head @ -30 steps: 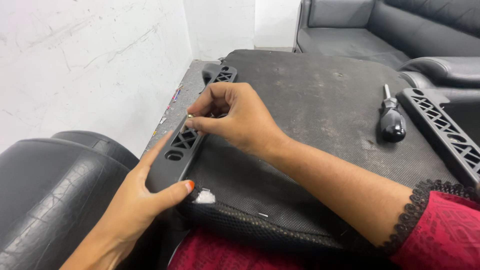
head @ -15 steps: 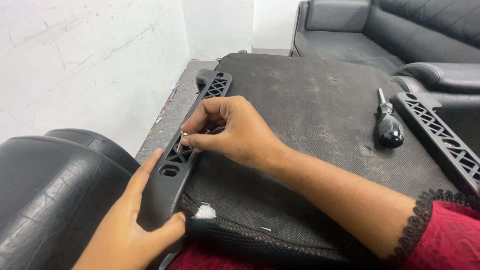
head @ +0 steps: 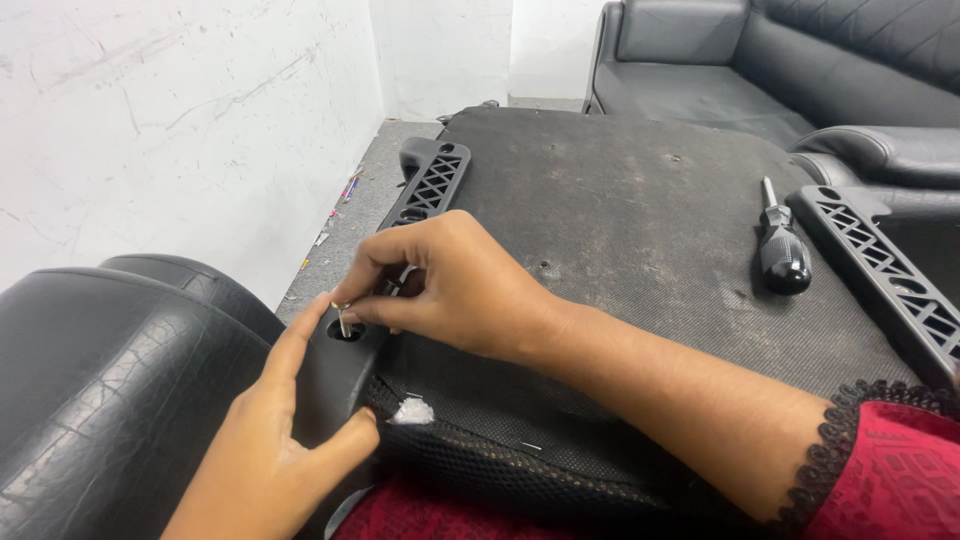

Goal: The person uses a screwdriver to tighten screws on a black plastic frame attached to a sofa armrest. They then detach the frame, place it on the work surface, and begin reattaching it by inserting screws and tightening them with the screwdriver.

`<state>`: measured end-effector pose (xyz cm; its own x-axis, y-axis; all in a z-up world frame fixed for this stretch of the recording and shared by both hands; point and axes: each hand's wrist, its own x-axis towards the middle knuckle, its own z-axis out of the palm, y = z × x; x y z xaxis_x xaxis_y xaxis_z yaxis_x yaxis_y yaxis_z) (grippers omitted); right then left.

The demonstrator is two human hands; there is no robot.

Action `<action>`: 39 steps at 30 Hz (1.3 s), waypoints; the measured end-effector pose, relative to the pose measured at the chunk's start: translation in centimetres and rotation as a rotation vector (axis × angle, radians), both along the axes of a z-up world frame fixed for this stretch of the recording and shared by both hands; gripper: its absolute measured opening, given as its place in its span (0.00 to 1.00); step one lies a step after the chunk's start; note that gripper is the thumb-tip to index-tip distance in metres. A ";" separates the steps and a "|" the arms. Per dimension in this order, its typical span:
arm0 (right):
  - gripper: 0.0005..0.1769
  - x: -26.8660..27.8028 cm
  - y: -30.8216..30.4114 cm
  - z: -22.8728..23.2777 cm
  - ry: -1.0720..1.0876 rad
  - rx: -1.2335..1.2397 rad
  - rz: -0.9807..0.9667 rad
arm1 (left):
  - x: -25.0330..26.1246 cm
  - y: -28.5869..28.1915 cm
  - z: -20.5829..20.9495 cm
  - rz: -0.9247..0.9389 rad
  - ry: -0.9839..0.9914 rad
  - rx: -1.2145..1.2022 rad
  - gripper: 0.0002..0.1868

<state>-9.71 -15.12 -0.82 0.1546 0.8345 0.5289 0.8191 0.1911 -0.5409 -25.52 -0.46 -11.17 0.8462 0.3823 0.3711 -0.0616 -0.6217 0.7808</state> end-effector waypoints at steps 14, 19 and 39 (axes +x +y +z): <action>0.05 0.0 0.4 -0.5 -0.353 0.080 -0.019 | 0.7 0.2 0.8 -0.081 -0.052 -0.016 0.48; 0.04 0.0 0.6 -0.7 -0.441 0.097 -0.016 | 1.0 0.0 0.9 -0.093 -0.055 -0.066 0.48; 0.13 0.0 0.8 0.7 -0.263 -0.143 0.019 | 1.1 2.0 0.7 -0.099 0.057 0.013 0.52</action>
<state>-9.72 -14.32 -0.10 0.0114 0.9048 0.4257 0.9316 0.1450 -0.3333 -24.37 1.57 -10.49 0.8993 0.2915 0.3259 -0.0791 -0.6245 0.7770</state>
